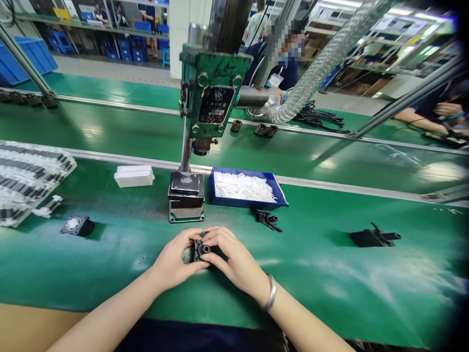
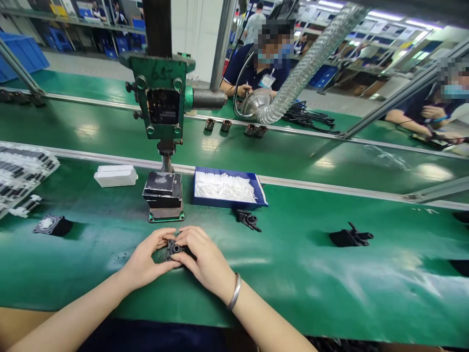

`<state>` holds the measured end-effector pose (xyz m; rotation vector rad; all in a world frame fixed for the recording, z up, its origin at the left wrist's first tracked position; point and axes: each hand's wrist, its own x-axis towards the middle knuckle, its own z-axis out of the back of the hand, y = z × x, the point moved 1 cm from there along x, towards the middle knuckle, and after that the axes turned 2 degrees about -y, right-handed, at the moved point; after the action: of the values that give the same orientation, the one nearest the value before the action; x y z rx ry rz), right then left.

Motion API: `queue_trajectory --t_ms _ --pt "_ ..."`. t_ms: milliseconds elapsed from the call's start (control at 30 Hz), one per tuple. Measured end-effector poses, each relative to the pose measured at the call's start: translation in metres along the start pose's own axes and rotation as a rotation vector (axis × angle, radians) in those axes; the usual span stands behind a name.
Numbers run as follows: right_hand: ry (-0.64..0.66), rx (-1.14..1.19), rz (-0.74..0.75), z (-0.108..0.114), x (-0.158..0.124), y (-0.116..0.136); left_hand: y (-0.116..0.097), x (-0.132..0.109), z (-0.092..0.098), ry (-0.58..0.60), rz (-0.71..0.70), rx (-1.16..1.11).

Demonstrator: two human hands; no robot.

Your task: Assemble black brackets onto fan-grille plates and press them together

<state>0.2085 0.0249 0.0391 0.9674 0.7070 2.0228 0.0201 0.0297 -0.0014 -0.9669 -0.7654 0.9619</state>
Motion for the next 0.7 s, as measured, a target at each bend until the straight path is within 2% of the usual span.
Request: queue_trajectory --t_ms 133,233,300,367,433,500,533,600,667,700 --pt "0.049 -0.011 0.004 0.010 0.005 0.007 -0.017 0.000 0.008 -0.053 -0.079 0.022" --pt "0.030 -0.105 0.067 0.041 0.025 0.023 -0.047 0.011 0.034 -0.119 -0.222 0.077" --pt "-0.083 -0.219 0.167 0.072 0.049 0.039 -0.068 0.028 0.059 -0.191 -0.321 0.120" --pt "-0.272 -0.313 0.273 0.106 0.084 0.057 -0.082 0.050 0.084 -0.259 -0.367 0.136" --pt "-0.494 -0.315 0.359 0.139 0.128 0.075 -0.087 0.075 0.102 -0.277 -0.349 0.114" --pt "-0.645 -0.264 0.402 0.169 0.175 0.096 -0.083 0.098 0.110 -0.266 -0.316 0.087" --pt "-0.652 -0.243 0.387 0.181 0.197 0.108 -0.081 0.106 0.111 -0.259 -0.307 0.082" --pt "-0.581 -0.173 0.309 0.200 0.231 0.131 -0.076 0.118 0.110 -0.256 -0.308 0.087" --pt "-0.515 -0.095 0.275 0.208 0.243 0.151 -0.073 0.124 0.107 -0.255 -0.317 0.096" --pt "-0.519 -0.077 0.312 0.207 0.240 0.157 -0.073 0.126 0.105 -0.254 -0.320 0.099"
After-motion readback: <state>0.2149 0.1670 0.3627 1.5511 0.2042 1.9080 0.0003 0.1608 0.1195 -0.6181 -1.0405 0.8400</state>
